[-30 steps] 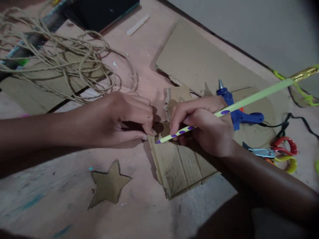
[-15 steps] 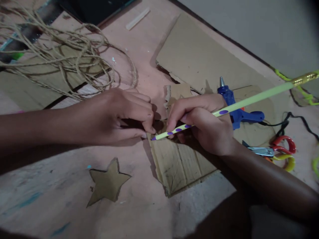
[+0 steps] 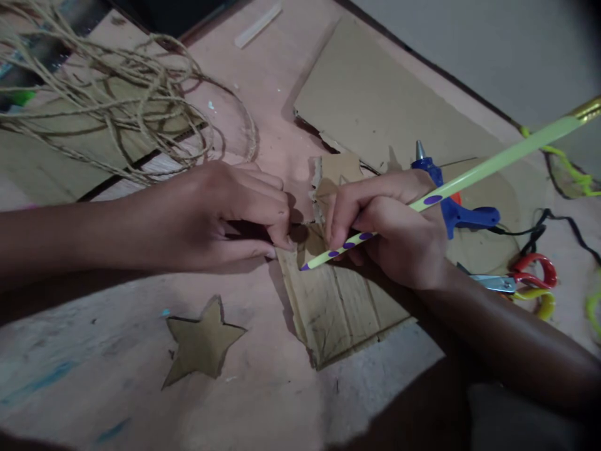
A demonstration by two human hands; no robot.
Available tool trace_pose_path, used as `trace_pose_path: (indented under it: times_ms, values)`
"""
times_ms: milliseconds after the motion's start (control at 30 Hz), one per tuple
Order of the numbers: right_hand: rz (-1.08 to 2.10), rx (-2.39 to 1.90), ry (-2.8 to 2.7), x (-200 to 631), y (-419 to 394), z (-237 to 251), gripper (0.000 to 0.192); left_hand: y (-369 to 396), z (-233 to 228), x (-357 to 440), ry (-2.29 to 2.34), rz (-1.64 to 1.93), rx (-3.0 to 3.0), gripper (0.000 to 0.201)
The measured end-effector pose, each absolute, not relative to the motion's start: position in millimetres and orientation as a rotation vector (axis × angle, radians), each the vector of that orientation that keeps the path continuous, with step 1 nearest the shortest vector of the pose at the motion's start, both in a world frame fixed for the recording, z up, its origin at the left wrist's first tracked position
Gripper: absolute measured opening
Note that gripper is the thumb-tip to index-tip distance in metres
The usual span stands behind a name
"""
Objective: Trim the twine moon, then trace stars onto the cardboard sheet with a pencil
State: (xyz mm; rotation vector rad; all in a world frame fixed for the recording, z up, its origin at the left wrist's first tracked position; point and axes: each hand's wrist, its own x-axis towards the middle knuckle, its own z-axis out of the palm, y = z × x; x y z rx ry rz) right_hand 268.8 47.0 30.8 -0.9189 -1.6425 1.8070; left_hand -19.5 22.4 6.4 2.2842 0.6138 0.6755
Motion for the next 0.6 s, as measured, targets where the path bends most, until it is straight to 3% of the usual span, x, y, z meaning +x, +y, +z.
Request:
trace_pose_path:
  times_ms: [600]
  values:
    - [1.730, -0.970, -1.695, 274.6, 47.5, 35.8, 0.032, 24.7, 14.1, -16.9, 0.635, 0.641, 2.267, 0.025]
